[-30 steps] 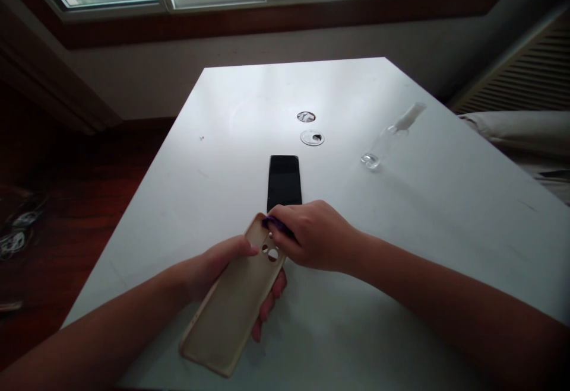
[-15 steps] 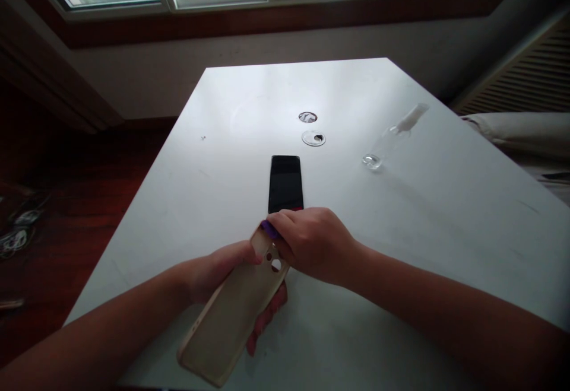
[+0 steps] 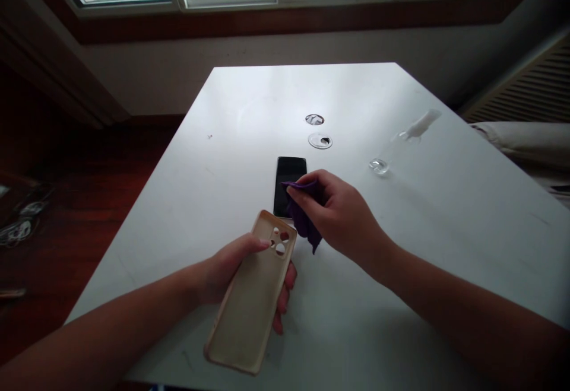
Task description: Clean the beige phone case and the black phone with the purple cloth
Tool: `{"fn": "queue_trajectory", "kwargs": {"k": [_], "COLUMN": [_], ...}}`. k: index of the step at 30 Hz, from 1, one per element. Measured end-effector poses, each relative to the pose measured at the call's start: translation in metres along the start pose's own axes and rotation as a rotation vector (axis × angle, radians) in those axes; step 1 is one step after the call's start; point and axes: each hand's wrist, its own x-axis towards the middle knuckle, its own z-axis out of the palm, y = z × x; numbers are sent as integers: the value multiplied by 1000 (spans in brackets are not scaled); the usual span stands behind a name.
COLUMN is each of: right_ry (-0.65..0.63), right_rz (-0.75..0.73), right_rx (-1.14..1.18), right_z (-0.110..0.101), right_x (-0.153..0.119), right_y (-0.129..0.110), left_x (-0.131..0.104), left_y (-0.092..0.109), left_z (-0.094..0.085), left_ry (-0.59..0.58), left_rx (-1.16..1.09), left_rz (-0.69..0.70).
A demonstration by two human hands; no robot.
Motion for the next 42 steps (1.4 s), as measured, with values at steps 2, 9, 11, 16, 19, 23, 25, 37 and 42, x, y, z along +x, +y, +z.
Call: {"fn": "queue_trajectory", "kwargs": {"k": [2, 9, 11, 16, 19, 23, 25, 37, 42], "right_ry": [-39, -235, -288, -357, -362, -391, -410, -529, -480], "right_rz": [123, 367, 392, 440, 441, 443, 450, 422, 416], "right_rx": [158, 687, 727, 814, 864, 894, 878, 858, 744], "right_z": [-2, -9, -10, -13, -16, -18, -18, -15, -14], "right_x": [6, 8, 4, -8, -14, -17, -17, -12, -14], "right_y": [-6, -24, -26, -32, -36, -39, -39, -34, -32], "left_x": [-4, -13, -15, -22, -23, -21, -21, -21, -23], "left_y": [0, 1, 0, 2, 7, 13, 15, 18, 16], "left_z": [3, 3, 2, 6, 9, 7, 5, 9, 10], "left_ry": [85, 428, 461, 696, 870, 940, 931, 869, 891], "left_rx": [39, 380, 480, 1159, 1606, 1823, 1877, 1942, 1892], "left_rz": [71, 626, 789, 1022, 935, 860, 858, 821, 734]}}
